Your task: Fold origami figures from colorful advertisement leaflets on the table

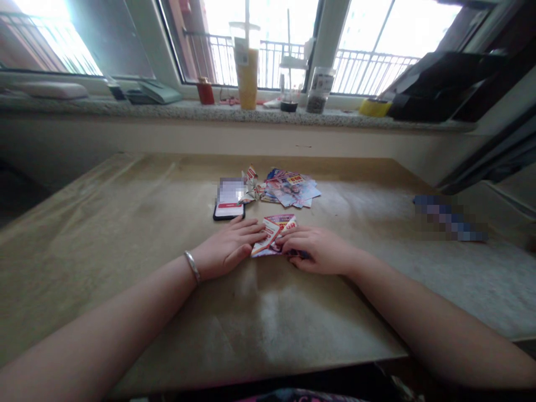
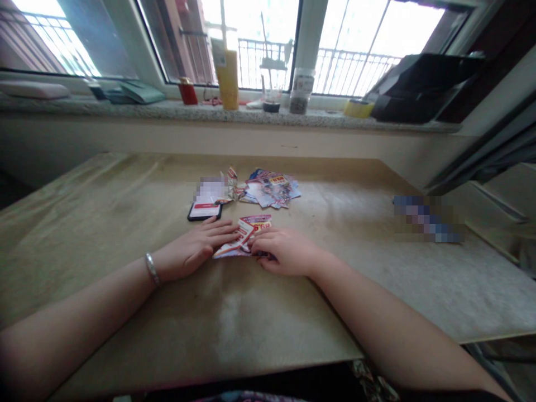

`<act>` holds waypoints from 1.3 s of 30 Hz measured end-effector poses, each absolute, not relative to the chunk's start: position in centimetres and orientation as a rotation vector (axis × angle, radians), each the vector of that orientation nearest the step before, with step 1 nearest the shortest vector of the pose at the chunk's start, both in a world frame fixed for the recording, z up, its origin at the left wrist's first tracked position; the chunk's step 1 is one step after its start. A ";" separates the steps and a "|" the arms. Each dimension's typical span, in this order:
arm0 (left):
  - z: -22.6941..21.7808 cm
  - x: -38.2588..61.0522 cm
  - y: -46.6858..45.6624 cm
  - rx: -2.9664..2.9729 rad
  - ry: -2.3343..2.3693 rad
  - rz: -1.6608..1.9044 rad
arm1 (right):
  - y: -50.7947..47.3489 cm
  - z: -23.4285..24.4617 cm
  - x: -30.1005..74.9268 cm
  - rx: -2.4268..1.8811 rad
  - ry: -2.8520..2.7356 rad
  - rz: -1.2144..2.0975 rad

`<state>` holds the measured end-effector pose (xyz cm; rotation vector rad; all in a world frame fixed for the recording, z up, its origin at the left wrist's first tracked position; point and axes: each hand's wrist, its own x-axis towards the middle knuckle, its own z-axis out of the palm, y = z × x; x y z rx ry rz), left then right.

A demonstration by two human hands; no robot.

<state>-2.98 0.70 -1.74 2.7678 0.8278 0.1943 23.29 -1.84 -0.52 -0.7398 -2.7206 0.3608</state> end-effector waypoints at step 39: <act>-1.5 -2.2 0.5 2.987 0.887 0.425 | -0.8 -2.3 22.6 -1.087 -2.380 0.458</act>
